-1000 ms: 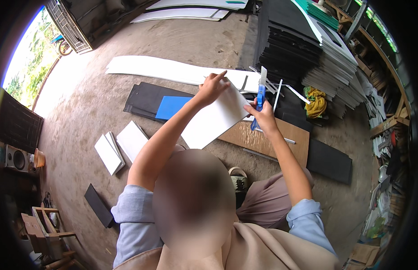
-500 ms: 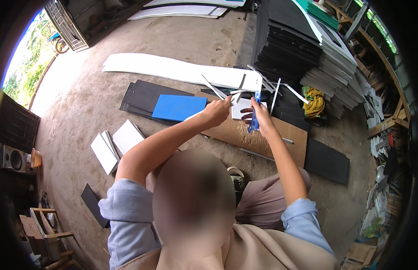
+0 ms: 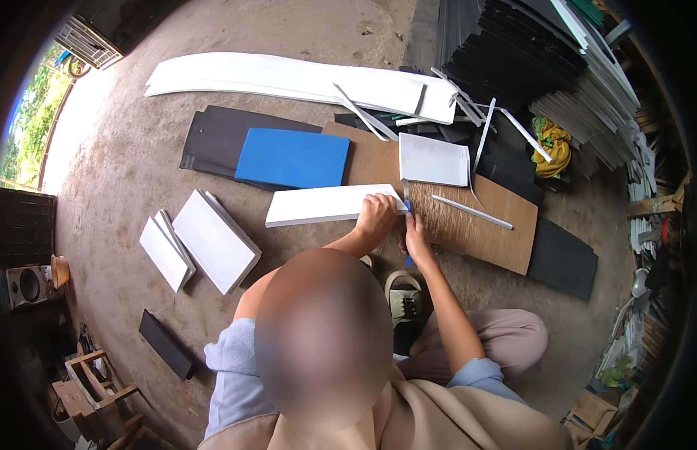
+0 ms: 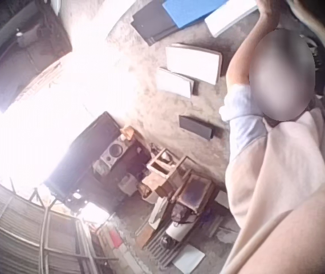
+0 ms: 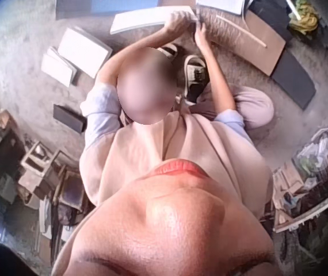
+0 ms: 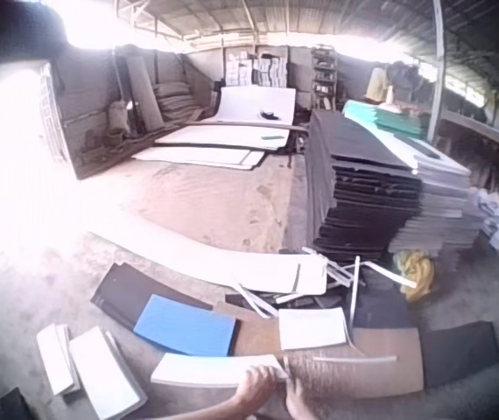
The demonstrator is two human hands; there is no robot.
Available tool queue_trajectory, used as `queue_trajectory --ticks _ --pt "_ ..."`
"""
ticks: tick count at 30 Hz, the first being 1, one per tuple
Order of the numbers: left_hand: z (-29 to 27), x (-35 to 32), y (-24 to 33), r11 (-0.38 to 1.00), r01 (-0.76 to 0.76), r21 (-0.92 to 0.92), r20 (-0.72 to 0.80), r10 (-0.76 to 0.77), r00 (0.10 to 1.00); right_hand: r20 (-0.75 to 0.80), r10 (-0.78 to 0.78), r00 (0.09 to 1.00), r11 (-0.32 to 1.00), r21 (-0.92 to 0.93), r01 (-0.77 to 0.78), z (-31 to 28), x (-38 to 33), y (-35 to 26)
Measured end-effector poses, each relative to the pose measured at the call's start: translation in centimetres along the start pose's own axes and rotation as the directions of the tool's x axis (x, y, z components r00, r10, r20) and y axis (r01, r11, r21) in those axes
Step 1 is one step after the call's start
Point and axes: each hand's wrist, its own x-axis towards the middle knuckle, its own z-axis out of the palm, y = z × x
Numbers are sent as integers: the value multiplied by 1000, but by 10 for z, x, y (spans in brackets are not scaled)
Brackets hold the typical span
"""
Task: The person sits on the floor and uses a utility knife to cut white and blue rectangular sheets. They repeatedly align the sheets, score them with the knife, and separate the cut pieces, stacking the finished pieces nearby.
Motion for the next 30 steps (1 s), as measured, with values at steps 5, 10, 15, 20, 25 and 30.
queue_trajectory --ticks 5,10,15,20,25,30 --pt "-2 11 5 969 -42 -243 -168 0 986 -93 -33 995 986 -163 17 -4 20 27" --pt "-31 1 4 899 83 -430 -28 -105 994 30 37 999 999 21 -37 3 10 -10" --pt "-23 4 3 896 44 -442 3 -48 999 -4 11 1000 1000 3 -11 -2 12 -9" --pt "-33 1 -6 932 -3 -363 -59 -20 998 -8 -51 999 996 -70 50 -3 9 -4" --pt "-40 8 -27 953 8 -304 64 12 998 126 86 988 996 13 -88 2 1 -27" --pt "-22 6 -26 944 -18 -329 -88 -12 996 -53 -166 985 985 -63 162 11 10 -1"
